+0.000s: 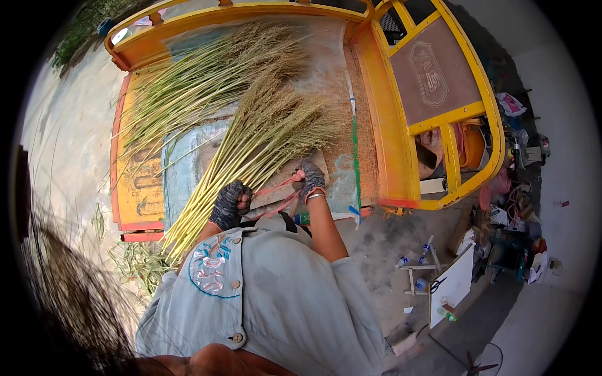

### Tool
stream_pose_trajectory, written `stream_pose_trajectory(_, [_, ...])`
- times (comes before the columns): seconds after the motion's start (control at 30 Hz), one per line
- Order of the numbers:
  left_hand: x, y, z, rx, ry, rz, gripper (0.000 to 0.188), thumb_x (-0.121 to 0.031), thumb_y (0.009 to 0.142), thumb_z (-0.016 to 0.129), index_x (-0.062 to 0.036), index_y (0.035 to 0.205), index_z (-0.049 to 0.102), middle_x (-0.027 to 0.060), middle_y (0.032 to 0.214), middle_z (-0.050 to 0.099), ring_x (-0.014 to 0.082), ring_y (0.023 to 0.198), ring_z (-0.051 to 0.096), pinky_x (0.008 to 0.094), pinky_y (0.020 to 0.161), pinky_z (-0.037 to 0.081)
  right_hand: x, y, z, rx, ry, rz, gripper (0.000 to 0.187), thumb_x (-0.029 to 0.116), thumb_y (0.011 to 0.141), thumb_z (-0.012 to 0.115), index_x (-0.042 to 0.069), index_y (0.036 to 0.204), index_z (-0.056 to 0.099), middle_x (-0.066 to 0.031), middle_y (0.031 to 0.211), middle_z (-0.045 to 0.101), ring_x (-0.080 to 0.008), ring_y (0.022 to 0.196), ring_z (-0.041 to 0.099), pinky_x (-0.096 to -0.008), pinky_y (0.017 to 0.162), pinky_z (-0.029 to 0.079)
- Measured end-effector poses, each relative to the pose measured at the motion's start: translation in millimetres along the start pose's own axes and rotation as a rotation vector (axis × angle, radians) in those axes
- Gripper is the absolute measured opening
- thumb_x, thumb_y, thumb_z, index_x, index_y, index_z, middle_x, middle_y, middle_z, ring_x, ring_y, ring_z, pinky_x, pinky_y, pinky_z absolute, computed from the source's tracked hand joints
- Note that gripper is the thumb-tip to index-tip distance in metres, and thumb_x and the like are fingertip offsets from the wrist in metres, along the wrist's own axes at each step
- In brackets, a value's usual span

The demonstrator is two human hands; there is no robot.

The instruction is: The person bundles harvested grain stalks and repeatedly strikes them against a wooden board on a yellow cart to separate the grain. They then carry the bundles to a nearby area and return to continue threshing additional stalks.

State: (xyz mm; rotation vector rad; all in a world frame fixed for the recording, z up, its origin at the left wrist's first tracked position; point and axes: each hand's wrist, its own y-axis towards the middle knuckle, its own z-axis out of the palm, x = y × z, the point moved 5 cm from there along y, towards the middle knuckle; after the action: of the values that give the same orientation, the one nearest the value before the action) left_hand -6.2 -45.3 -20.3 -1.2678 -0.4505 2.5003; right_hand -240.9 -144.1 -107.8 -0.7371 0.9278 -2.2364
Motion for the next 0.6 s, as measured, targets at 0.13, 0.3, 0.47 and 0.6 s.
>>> stream_pose_trajectory(0.13, [-44.3,-4.0,-29.1,-0.217,-0.550,-0.154,0.034,-0.032,0.087,0.055,-0.0060,0.067,0.047,0.0132,0.087,0.059,0.0190,0.067,0.055,0.0319,0.054,0.051,9.7,-61.8,34.8,-0.235,-0.489,-0.124,0.022,0.022,0.083,0.052,0.008,0.066,0.048,-0.0050,0.053,0.048,-0.0150,0.037,0.038,-0.0289,0.035,0.027])
stream_pose_trajectory(0.3, [-45.5,33.5,-63.1,-0.039,-0.853,-0.204,0.032,-0.029,0.091,0.049,-0.0008,0.075,0.049,0.0087,0.077,0.054,0.0183,0.061,0.051,0.0315,0.055,0.049,42.3,-58.5,-0.2,-0.323,-1.018,0.003,0.022,0.021,0.080,0.051,0.008,0.062,0.047,-0.0052,0.042,0.037,-0.0140,0.031,0.032,-0.0293,0.032,0.022])
stream_pose_trajectory(0.47, [-60.7,47.5,-95.5,-0.093,-0.879,-0.099,0.033,-0.029,0.091,0.049,-0.0025,0.071,0.049,0.0211,0.104,0.055,0.0180,0.063,0.053,0.0299,0.059,0.052,35.0,-48.8,-19.2,-0.352,-0.895,-0.038,0.019,0.021,0.078,0.052,0.010,0.062,0.049,-0.0040,0.041,0.037,-0.0150,0.031,0.033,-0.0297,0.031,0.024])
stream_pose_trajectory(0.6, [-58.4,59.7,-135.8,-0.282,-0.994,0.015,0.035,-0.029,0.090,0.050,-0.0016,0.068,0.050,0.0213,0.090,0.060,0.0251,0.068,0.058,0.0332,0.064,0.055,16.6,-41.7,-19.5,-0.352,-0.985,-0.061,0.021,0.025,0.080,0.050,0.011,0.064,0.054,-0.0030,0.048,0.046,-0.0137,0.035,0.040,-0.0279,0.034,0.030])
